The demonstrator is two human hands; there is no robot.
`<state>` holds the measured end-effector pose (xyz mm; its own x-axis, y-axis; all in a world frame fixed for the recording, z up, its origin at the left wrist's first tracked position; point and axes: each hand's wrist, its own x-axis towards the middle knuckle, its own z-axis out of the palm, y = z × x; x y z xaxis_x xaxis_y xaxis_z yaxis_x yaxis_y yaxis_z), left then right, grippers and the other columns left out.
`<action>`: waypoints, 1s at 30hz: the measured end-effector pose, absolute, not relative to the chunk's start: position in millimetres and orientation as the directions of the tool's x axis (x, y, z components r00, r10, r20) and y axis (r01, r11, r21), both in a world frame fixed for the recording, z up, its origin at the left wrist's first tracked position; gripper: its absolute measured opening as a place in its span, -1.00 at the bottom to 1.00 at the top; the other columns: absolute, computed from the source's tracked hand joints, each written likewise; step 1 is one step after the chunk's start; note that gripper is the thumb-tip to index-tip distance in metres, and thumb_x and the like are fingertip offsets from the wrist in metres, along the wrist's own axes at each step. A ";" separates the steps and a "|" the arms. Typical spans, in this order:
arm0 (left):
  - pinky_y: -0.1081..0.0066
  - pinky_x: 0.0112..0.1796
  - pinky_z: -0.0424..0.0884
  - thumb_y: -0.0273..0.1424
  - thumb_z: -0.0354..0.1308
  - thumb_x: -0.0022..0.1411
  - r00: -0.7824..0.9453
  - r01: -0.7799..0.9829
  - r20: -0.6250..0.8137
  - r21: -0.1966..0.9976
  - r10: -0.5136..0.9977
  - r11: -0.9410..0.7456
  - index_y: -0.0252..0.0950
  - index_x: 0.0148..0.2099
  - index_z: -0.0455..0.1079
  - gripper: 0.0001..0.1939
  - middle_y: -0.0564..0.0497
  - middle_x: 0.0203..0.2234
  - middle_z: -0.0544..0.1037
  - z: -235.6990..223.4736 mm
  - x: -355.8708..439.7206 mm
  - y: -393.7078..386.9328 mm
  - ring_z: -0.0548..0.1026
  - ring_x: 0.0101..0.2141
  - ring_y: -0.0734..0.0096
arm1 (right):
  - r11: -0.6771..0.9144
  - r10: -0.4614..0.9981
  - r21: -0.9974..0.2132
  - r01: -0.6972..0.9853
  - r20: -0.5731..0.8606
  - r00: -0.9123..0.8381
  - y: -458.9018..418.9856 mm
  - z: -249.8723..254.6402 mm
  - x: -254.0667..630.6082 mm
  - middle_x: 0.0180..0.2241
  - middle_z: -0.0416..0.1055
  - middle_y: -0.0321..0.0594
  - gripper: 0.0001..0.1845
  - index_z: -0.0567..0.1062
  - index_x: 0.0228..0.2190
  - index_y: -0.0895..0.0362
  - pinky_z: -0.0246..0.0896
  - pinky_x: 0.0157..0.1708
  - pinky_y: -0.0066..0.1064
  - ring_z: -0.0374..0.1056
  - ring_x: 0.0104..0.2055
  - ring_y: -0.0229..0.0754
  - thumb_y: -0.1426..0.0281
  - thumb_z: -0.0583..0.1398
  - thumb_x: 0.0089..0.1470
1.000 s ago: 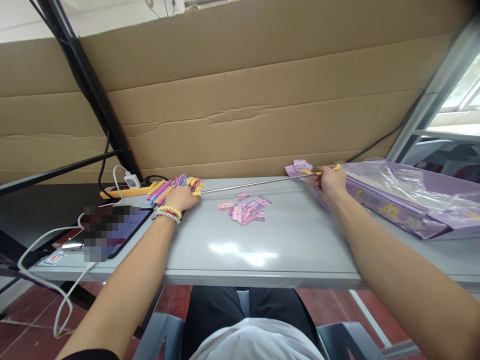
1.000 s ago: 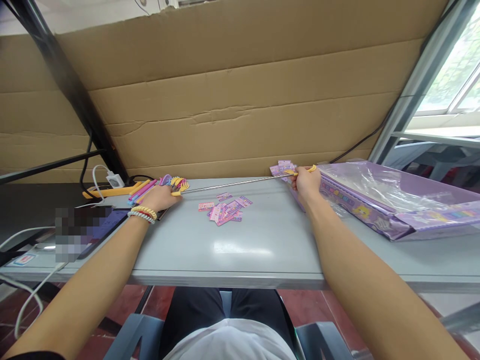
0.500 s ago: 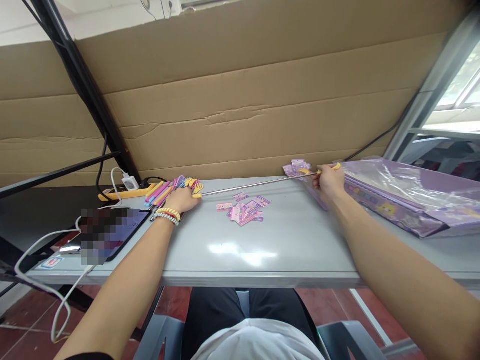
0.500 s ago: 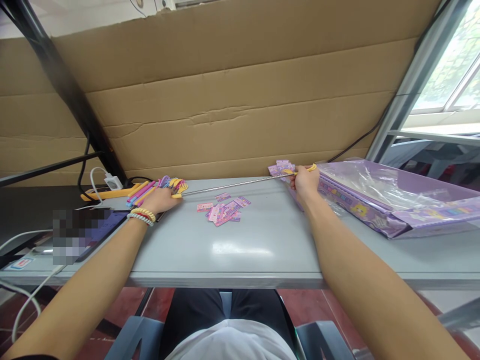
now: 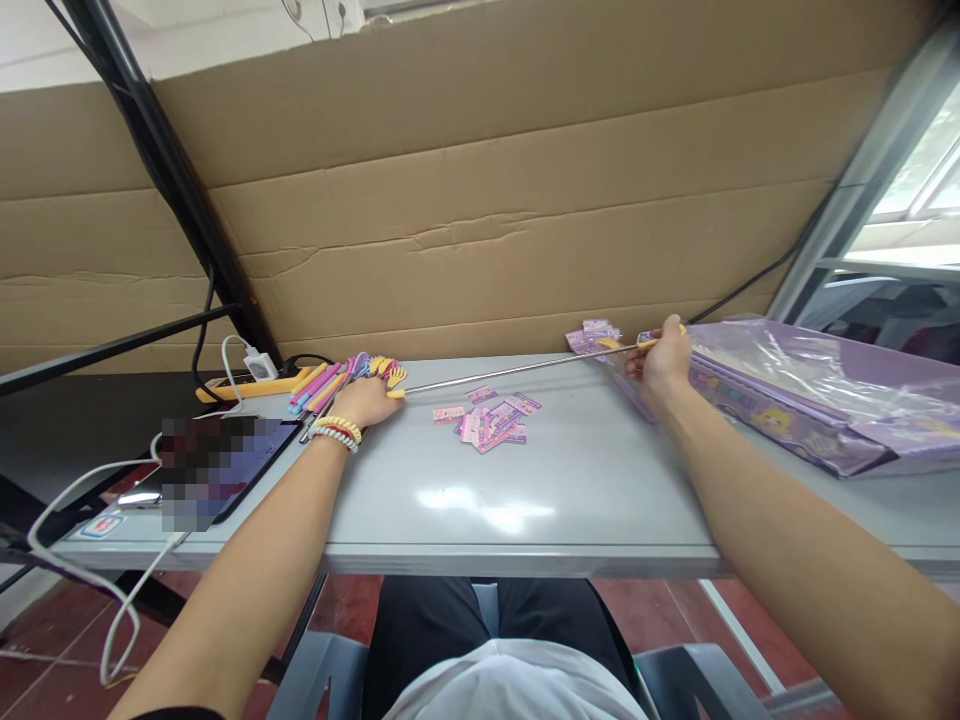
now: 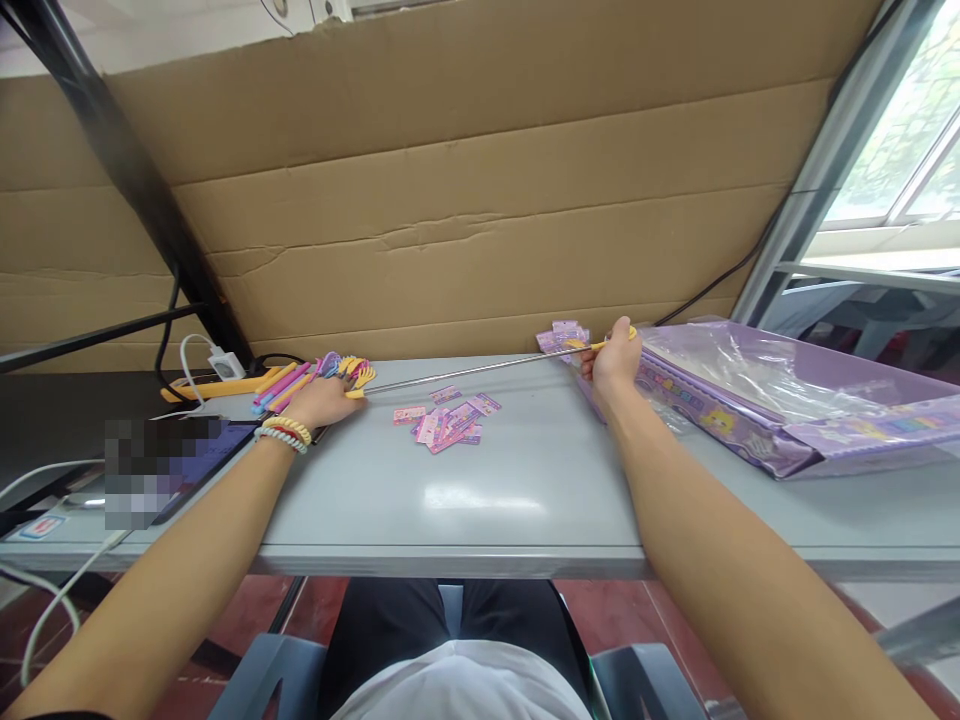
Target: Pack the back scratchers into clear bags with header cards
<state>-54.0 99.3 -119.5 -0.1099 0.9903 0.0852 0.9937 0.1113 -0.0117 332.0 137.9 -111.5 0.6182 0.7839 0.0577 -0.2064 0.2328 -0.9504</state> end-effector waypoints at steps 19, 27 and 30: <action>0.27 -0.29 0.36 -0.12 -0.11 0.09 -0.035 0.999 0.112 0.008 0.993 0.034 -0.24 -0.29 0.43 -0.60 -0.13 -0.31 0.53 -110.6 -52.9 91.6 0.48 -0.25 0.09 | 0.346 0.720 -0.866 -0.361 -0.001 0.694 132.5 -101.1 339.0 -0.66 0.17 -0.34 -0.72 0.28 -0.53 0.17 -0.12 -0.79 -0.52 0.07 -0.73 -0.37 0.40 -0.13 0.11; 0.28 -0.29 0.34 -0.15 -0.14 0.12 0.073 0.996 0.093 -0.050 0.993 -0.069 -0.26 -0.39 0.41 -0.62 -0.12 -0.35 0.52 -112.5 -50.9 94.0 0.47 -0.29 0.15 | 0.349 0.744 -0.836 -0.423 -0.027 0.667 134.8 -103.6 343.5 -0.57 0.22 -0.37 -0.84 0.27 -0.43 0.14 -0.01 -0.73 -0.49 0.14 -0.70 -0.37 0.49 -0.08 0.01; 0.29 -0.30 0.33 -0.19 -0.16 0.13 0.052 0.997 0.084 -0.052 0.995 -0.048 -0.26 -0.37 0.41 -0.63 -0.13 -0.34 0.52 -112.3 -51.4 93.1 0.47 -0.30 0.16 | 0.330 0.754 -0.854 -0.402 -0.018 0.657 135.9 -106.1 341.4 -0.58 0.21 -0.36 -0.87 0.25 -0.52 0.16 -0.06 -0.76 -0.50 0.10 -0.70 -0.38 0.48 -0.05 0.00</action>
